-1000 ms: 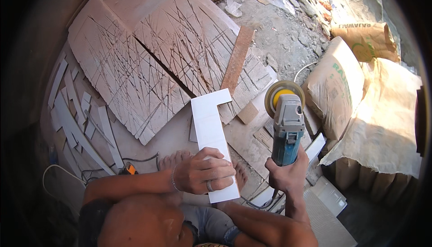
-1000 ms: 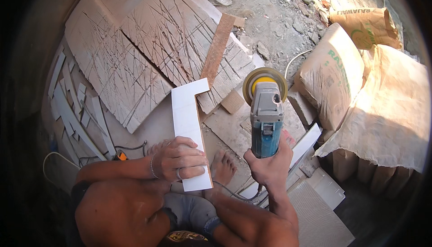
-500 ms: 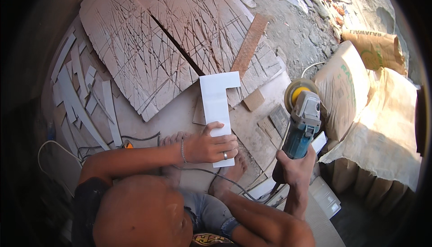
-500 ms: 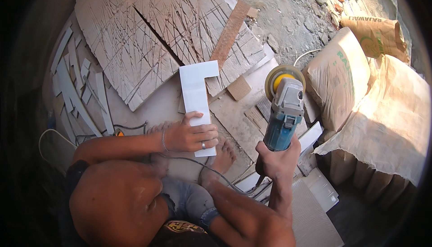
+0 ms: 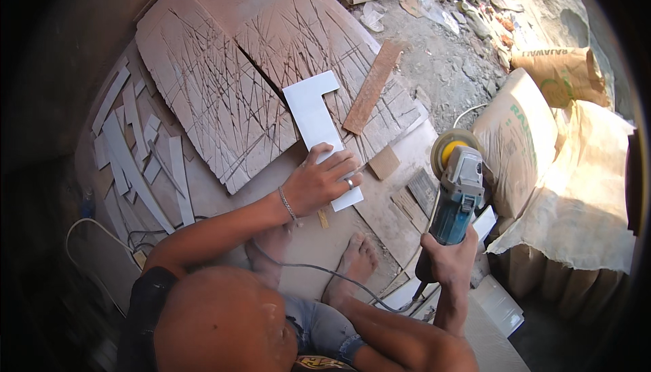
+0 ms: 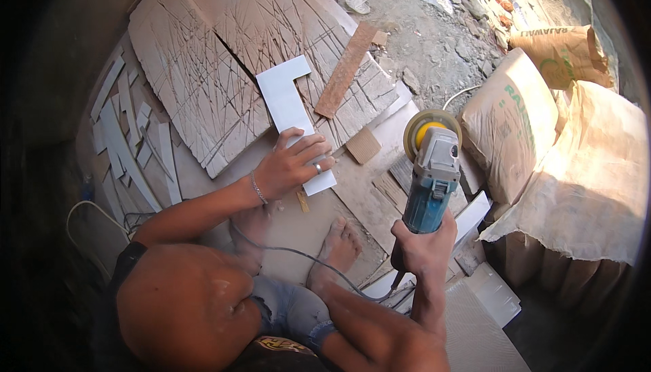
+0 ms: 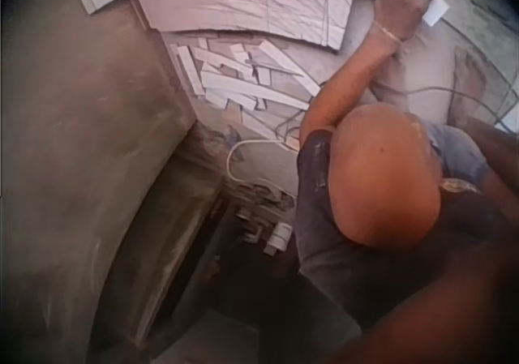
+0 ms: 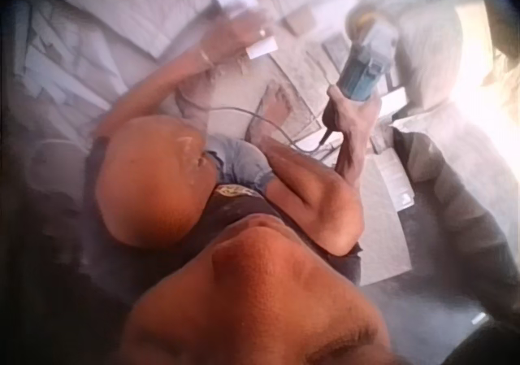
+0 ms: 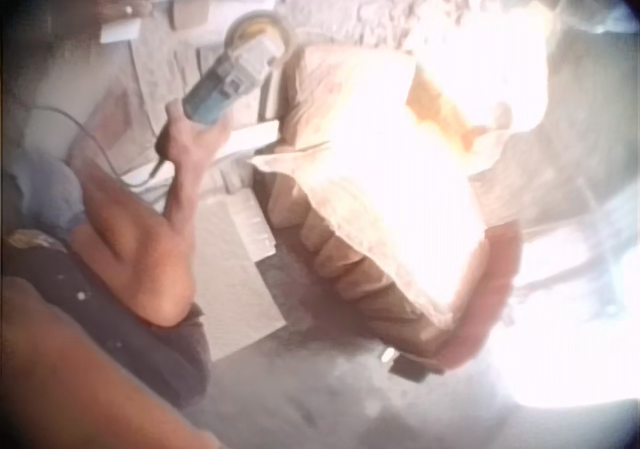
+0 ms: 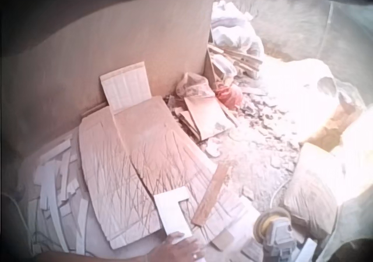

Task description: The person uses an angle grinder to cut and shape white ceramic tiles. They position the tiles on a cardboard-covered floor, cut along marked lines, and grind the edges to smooth them. The person handles multiple tiles one at a time, adjusting their position as needed.

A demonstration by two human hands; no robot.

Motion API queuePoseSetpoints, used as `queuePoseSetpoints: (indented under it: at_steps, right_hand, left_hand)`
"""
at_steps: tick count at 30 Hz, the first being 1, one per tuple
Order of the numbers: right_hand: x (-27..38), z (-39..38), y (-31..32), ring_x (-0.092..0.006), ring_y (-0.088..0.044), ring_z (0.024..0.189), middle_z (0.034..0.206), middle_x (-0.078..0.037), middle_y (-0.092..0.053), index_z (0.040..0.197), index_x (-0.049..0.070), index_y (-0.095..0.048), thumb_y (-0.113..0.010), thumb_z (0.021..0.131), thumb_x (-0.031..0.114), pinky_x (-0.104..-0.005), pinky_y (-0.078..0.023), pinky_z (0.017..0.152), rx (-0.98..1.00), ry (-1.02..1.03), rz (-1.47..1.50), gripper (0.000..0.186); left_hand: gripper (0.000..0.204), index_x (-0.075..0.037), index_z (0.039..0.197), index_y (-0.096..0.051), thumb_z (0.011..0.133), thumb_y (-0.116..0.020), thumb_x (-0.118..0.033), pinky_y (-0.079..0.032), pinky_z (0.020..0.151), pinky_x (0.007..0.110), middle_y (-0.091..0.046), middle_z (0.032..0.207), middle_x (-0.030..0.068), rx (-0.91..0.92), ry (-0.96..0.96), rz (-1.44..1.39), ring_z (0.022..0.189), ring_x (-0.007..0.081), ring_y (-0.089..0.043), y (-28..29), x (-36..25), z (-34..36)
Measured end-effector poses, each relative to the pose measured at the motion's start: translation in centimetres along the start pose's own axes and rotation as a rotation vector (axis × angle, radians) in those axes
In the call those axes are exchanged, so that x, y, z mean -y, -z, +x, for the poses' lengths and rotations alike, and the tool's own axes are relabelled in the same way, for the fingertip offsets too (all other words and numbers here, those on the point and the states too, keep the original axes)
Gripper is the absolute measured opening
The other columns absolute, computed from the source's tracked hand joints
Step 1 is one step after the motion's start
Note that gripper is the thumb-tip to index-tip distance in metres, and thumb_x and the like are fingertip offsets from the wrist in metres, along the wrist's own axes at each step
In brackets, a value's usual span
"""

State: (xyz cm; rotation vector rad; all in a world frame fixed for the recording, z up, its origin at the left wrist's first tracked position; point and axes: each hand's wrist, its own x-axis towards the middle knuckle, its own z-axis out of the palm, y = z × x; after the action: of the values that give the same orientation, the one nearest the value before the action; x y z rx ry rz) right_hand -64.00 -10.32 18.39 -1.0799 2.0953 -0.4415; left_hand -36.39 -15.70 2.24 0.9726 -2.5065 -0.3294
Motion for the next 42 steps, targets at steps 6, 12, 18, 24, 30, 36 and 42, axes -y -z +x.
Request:
queuePoseSetpoints:
  at_steps: [6, 12, 18, 24, 30, 36, 42]
  right_hand:
    - [-0.1, -0.2, -0.1, -0.0131, -0.057, 0.066, 0.073, -0.002, -0.060, 0.087, 0.002, -0.058, -0.078, 0.065, 0.010, -0.0310, -0.049, 0.066, -0.001, 0.010, 0.015, 0.030]
    - [-2.1, 0.1, 0.4, -0.0222, -0.059, 0.069, 0.074, -0.008, -0.060, 0.087, 0.001, -0.059, -0.076, 0.063, 0.016, -0.0373, -0.051, 0.072, -0.038, 0.148, -0.055, 0.033]
    - [-1.2, 0.0, 0.7, -0.0222, -0.062, 0.072, 0.078, -0.009, -0.063, 0.091, 0.000, -0.061, -0.078, 0.064, 0.014, -0.0364, -0.052, 0.074, -0.032, 0.053, 0.009, 0.035]
    - [-0.7, -0.8, 1.2, -0.0242, -0.064, 0.074, 0.081, -0.011, -0.066, 0.097, -0.001, -0.063, -0.079, 0.065, 0.013, -0.0381, -0.054, 0.078, -0.048, 0.055, -0.012, 0.038]
    - [-0.8, -0.8, 1.2, -0.0237, -0.063, 0.073, 0.079, -0.011, -0.064, 0.094, 0.000, -0.062, -0.077, 0.064, 0.013, -0.0381, -0.053, 0.077, -0.066, 0.072, 0.021, 0.037]
    - [-0.5, -0.5, 1.2, -0.0256, -0.066, 0.078, 0.084, -0.012, -0.068, 0.101, 0.001, -0.064, -0.078, 0.065, 0.015, -0.0394, -0.055, 0.081, -0.031, 0.057, 0.003, 0.040]
    - [0.3, -0.8, 0.8, -0.0245, -0.065, 0.078, 0.084, -0.011, -0.067, 0.100, 0.000, -0.064, -0.077, 0.065, 0.015, -0.0381, -0.054, 0.080, -0.020, 0.073, -0.006, 0.040]
  left_hand:
    - [0.041, -0.012, 0.127, -0.061, 0.087, -0.070, -0.015, -0.032, 0.119, 0.051, -0.056, 0.140, 0.0108, 0.100, 0.016, -0.061, 0.141, 0.0267, -0.049, 0.4, 0.3, -0.1]
    - [0.079, -0.008, 0.138, -0.051, 0.067, -0.085, -0.019, -0.035, 0.118, 0.049, -0.050, 0.138, 0.0191, 0.057, 0.237, -0.139, 0.134, 0.0391, -0.047, 6.9, 3.8, 2.1]
    - [0.109, -0.005, 0.146, -0.045, 0.058, -0.101, -0.040, -0.037, 0.116, 0.051, -0.048, 0.137, 0.0222, 0.354, 0.618, 0.087, 0.133, 0.0404, -0.046, 8.7, 10.3, 7.8]
    - [0.113, -0.007, 0.146, -0.042, 0.056, -0.104, -0.037, -0.037, 0.116, 0.055, -0.048, 0.141, 0.0198, 0.539, 0.706, -0.024, 0.137, 0.0405, -0.045, 7.7, 11.7, 9.6]
    - [0.089, -0.002, 0.140, -0.048, 0.072, -0.095, -0.036, -0.039, 0.115, 0.050, -0.049, 0.139, 0.0209, 0.487, 0.669, 0.024, 0.135, 0.0386, -0.048, 6.6, 12.1, 9.1]
    - [0.054, 0.002, 0.114, -0.063, 0.083, -0.086, -0.035, -0.052, 0.096, 0.042, -0.065, 0.111, 0.0213, 0.331, 0.655, -0.006, 0.108, 0.0340, -0.065, 6.1, 12.6, 10.7]
    - [0.051, 0.004, 0.104, -0.066, 0.081, -0.087, -0.037, -0.055, 0.085, 0.037, -0.067, 0.100, 0.0185, 0.425, 0.572, -0.108, 0.092, 0.0280, -0.067, 8.5, 13.4, 10.7]
